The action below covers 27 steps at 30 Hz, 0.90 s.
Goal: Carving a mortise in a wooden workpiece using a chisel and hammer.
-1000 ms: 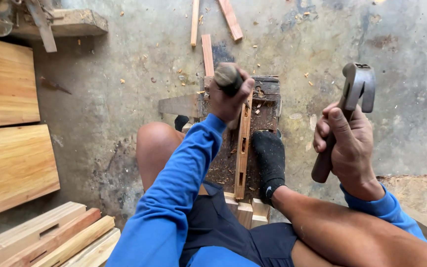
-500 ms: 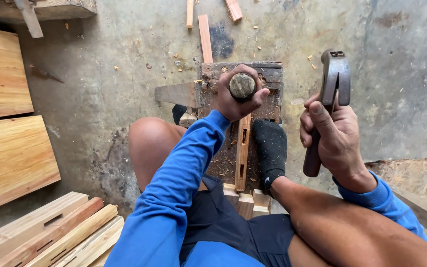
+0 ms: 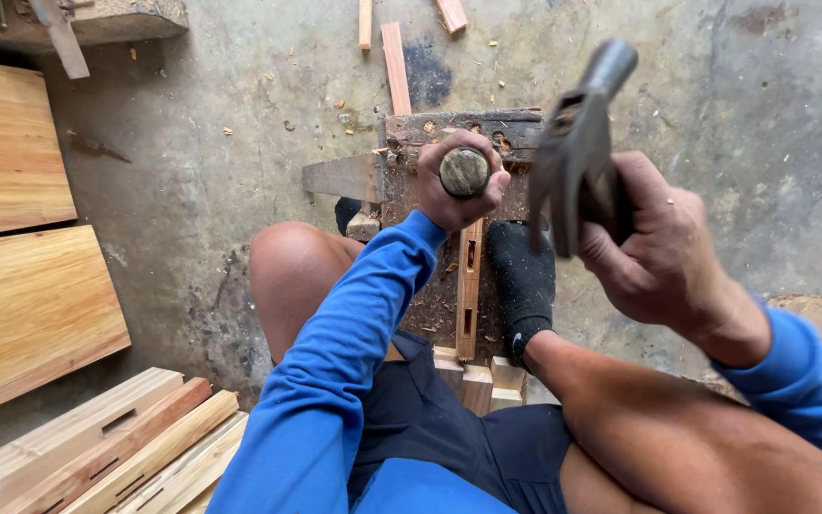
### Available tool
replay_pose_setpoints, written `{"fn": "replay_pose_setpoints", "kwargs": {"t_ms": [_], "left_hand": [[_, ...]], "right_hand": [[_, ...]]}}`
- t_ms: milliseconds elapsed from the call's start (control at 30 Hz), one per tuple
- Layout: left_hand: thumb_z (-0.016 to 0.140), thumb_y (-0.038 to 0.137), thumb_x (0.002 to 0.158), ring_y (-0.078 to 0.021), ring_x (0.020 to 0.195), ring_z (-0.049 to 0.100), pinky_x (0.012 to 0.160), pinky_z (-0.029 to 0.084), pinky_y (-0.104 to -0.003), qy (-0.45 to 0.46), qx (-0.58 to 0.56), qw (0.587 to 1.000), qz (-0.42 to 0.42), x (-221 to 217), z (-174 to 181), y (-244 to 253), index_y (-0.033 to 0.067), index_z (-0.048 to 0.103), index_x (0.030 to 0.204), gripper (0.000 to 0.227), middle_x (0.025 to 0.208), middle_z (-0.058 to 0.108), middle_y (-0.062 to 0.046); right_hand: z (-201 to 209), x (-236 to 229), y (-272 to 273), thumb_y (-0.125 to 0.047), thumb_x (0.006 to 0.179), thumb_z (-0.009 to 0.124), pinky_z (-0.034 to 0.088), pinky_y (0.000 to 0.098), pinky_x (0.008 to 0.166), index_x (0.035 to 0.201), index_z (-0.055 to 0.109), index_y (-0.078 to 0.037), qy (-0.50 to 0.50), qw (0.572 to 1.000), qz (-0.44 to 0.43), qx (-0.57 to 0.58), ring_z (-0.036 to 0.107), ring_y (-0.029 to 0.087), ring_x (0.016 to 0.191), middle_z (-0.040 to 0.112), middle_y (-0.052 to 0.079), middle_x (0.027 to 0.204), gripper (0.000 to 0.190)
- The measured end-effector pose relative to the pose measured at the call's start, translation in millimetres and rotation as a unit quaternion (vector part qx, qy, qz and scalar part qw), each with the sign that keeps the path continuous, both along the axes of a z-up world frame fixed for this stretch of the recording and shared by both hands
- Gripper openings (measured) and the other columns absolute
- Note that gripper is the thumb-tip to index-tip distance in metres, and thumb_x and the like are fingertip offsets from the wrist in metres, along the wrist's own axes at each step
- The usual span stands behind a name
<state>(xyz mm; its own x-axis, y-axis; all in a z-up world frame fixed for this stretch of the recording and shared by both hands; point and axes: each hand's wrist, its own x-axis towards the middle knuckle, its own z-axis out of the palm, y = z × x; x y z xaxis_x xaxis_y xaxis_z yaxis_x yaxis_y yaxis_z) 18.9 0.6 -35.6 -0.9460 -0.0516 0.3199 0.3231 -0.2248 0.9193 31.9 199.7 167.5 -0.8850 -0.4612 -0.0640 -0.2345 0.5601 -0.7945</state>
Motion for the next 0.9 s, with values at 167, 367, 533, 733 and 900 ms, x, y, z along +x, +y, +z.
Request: {"fn": "replay_pose_setpoints", "kwargs": {"t_ms": [167,367,533,733,900], "left_hand": [[0.080,0.010,0.081,-0.0167,0.081,0.073,0.078,0.060,-0.031,0.012,-0.028,0.998,0.050,-1.7,-33.4,1.8,0.0083,0.067,0.103,0.026,0.090,0.073,-0.006],[0.088,0.021,0.068,-0.0173,0.073,0.074,0.070,0.059,-0.031,0.026,-0.173,0.981,0.085,-8.6,-21.2,4.6,0.0126,0.070,0.089,0.029,0.080,0.073,-0.003],[0.087,0.022,0.075,-0.0182,0.081,0.074,0.080,0.056,-0.032,-0.042,-0.098,0.991,0.085,1.9,-36.6,11.3,0.0109,0.075,0.101,0.031,0.089,0.077,-0.003],[0.085,0.021,0.075,-0.0085,0.073,0.065,0.066,0.055,-0.027,-0.044,-0.008,0.999,-0.018,-10.5,-18.1,16.5,0.0084,0.068,0.098,0.032,0.081,0.069,0.001],[0.086,0.020,0.082,-0.0072,0.073,0.066,0.066,0.057,-0.025,-0.044,-0.090,0.995,-0.016,-1.0,-1.9,16.8,0.0064,0.067,0.098,0.028,0.079,0.068,0.002]], "right_hand": [[18.7,-18.2,-31.7,-0.027,0.093,0.076,0.052,0.0382,0.053,0.119,0.056,-0.003,0.137,0.977,0.155,0.055,0.068,0.026,0.061,0.068,0.010,0.076,0.041],[15.9,-18.3,-39.8,-0.031,0.094,0.078,0.050,0.0443,0.053,0.107,0.058,-0.004,0.138,0.957,0.137,0.214,0.067,0.035,0.065,0.068,0.015,0.078,0.035],[12.5,-8.6,-24.7,-0.027,0.093,0.072,0.050,0.0420,0.055,0.109,0.056,-0.004,0.213,0.964,0.157,0.012,0.066,0.031,0.063,0.065,0.014,0.078,0.033],[5.8,-15.9,-20.9,-0.029,0.091,0.081,0.050,0.0447,0.052,0.102,0.057,-0.005,0.132,0.956,0.117,0.235,0.065,0.036,0.062,0.067,0.015,0.077,0.036],[-55.1,-4.4,28.4,-0.022,0.089,0.075,0.048,0.0399,0.051,0.095,0.054,-0.008,0.253,0.960,0.104,-0.061,0.063,0.027,0.054,0.063,0.011,0.068,0.026]]}}
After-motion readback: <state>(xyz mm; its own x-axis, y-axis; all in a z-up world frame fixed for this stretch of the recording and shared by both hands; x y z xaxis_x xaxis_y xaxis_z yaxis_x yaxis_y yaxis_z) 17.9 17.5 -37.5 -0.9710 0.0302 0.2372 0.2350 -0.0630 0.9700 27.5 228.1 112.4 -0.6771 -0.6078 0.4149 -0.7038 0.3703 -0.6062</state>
